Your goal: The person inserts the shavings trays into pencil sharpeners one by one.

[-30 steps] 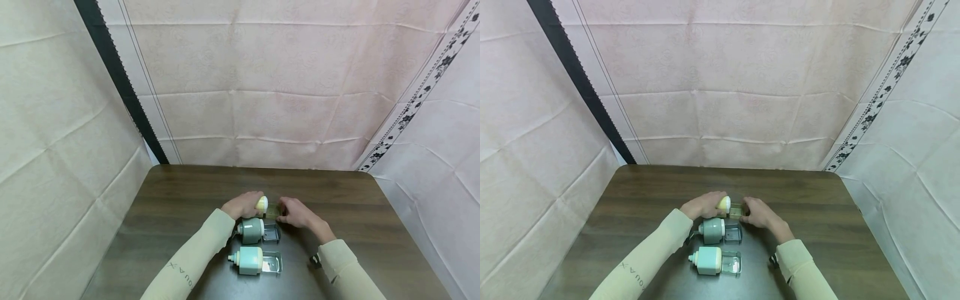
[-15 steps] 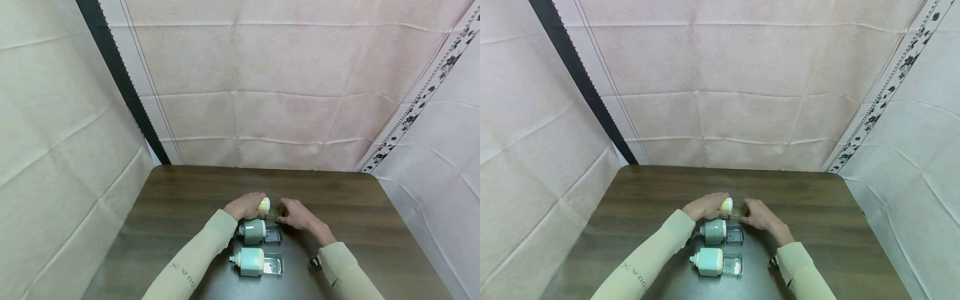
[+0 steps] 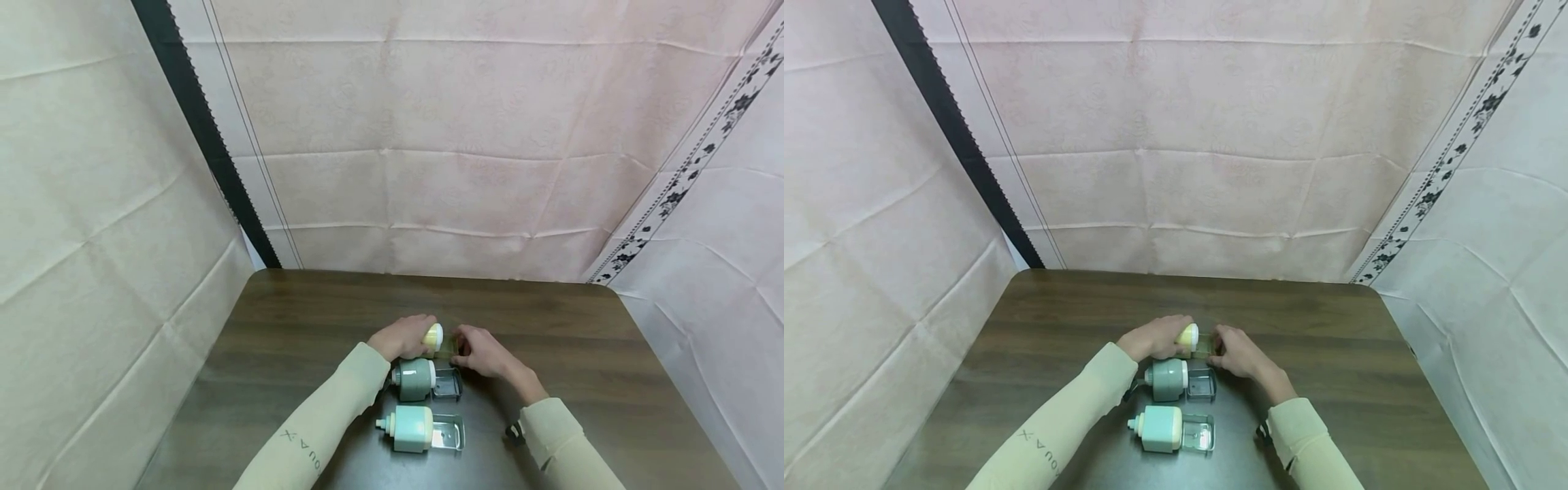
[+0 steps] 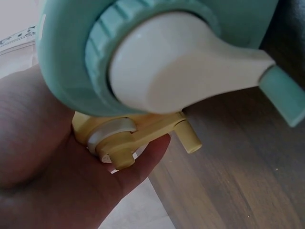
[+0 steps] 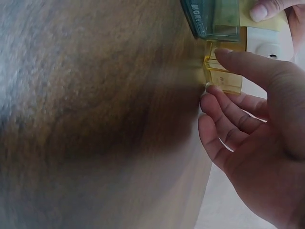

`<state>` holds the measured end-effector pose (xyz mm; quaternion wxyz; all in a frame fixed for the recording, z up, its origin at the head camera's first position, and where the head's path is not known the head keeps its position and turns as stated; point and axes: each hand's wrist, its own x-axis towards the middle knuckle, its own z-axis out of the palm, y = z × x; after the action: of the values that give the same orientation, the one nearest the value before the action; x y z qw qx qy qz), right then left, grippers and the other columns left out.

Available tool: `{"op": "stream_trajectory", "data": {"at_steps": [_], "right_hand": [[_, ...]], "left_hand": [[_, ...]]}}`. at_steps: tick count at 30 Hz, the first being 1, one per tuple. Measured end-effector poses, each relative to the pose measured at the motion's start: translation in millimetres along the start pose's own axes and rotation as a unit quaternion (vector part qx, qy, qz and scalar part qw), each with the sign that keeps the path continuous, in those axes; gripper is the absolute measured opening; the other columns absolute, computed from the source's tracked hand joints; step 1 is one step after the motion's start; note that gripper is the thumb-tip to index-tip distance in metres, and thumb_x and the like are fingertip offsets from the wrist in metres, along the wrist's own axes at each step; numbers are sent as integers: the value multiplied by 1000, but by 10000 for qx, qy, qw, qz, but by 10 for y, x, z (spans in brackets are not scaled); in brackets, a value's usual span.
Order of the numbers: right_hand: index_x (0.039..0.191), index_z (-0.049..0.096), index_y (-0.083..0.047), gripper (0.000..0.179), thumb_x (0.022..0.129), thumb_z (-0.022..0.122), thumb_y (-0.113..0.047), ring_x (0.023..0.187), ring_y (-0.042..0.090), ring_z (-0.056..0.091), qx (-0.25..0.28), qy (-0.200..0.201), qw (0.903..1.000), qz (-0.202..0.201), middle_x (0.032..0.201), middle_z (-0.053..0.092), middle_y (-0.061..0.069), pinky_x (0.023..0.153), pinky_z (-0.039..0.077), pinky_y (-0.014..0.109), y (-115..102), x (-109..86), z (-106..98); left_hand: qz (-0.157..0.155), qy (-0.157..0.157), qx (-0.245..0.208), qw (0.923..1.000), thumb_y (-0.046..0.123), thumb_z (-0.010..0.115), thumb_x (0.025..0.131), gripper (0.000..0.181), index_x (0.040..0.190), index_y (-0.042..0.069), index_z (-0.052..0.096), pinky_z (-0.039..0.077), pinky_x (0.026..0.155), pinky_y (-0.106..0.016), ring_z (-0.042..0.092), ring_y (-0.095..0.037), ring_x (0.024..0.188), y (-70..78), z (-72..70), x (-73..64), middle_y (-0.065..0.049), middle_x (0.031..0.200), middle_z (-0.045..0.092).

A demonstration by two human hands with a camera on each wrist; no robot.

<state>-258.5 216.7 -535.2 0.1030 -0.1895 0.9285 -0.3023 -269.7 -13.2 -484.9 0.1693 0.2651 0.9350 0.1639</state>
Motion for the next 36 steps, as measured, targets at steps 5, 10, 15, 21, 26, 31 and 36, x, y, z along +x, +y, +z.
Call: {"op": "stream_trajectory", "data": {"at_steps": [5, 10, 15, 21, 26, 31, 36], "right_hand": [[128, 64, -3, 41, 93, 83, -12, 90, 19, 61, 90, 37, 10000, -15, 104, 66, 4, 82, 56, 40, 22, 3, 20], [129, 63, -1, 41, 95, 82, -13, 90, 18, 61, 92, 53, 9997, -226, 103, 66, 4, 81, 55, 38, 38, 7, 47], [131, 62, -2, 40, 97, 80, -14, 91, 19, 61, 187, 10, 9991, -380, 104, 65, 5, 81, 55, 38, 30, 17, 68], [131, 62, -4, 40, 98, 79, -15, 93, 19, 61, 246, -16, 9991, -359, 105, 64, 3, 83, 54, 39, 9, 45, 90], [130, 62, -5, 37, 98, 78, -16, 92, 17, 61, 233, -39, 9987, -443, 105, 64, 2, 82, 54, 37, -7, 64, 112], [127, 62, -6, 33, 99, 78, -15, 92, 17, 61, 210, -25, 9985, -514, 105, 64, 2, 82, 54, 38, -52, 65, 117], [125, 63, -8, 31, 99, 78, -16, 91, 15, 60, 150, -26, 9987, -492, 103, 64, 1, 81, 54, 37, -56, 82, 118]], "left_hand": [[-52, -18, 9, 10000, 24, 76, 101, 38, 133, 19, 57, 53, 83, -35, 59, -14, 92, -5, 10, 1, 2, 112, 63], [-76, -29, 2, 10000, 26, 76, 101, 39, 134, 19, 57, 53, 82, -34, 59, -14, 92, -17, 20, 5, 3, 111, 62], [-19, -30, 4, 10000, 27, 76, 101, 39, 134, 19, 57, 53, 82, -34, 59, -13, 92, -23, 19, 3, 2, 112, 62], [-10, 7, 23, 10000, 26, 76, 101, 38, 133, 19, 57, 53, 83, -34, 59, -13, 93, -26, 24, -8, 2, 114, 63], [-14, 25, 27, 10000, 25, 76, 101, 37, 133, 20, 57, 53, 84, -34, 59, -13, 94, -15, 19, -18, 3, 116, 63], [20, 52, 61, 10000, 26, 76, 101, 39, 134, 19, 57, 53, 84, -35, 60, -14, 95, -1, 18, -17, 2, 117, 64], [18, 67, 45, 10000, 27, 77, 100, 40, 134, 19, 57, 53, 84, -35, 59, -14, 94, -4, 15, -22, 2, 116, 63]]}}
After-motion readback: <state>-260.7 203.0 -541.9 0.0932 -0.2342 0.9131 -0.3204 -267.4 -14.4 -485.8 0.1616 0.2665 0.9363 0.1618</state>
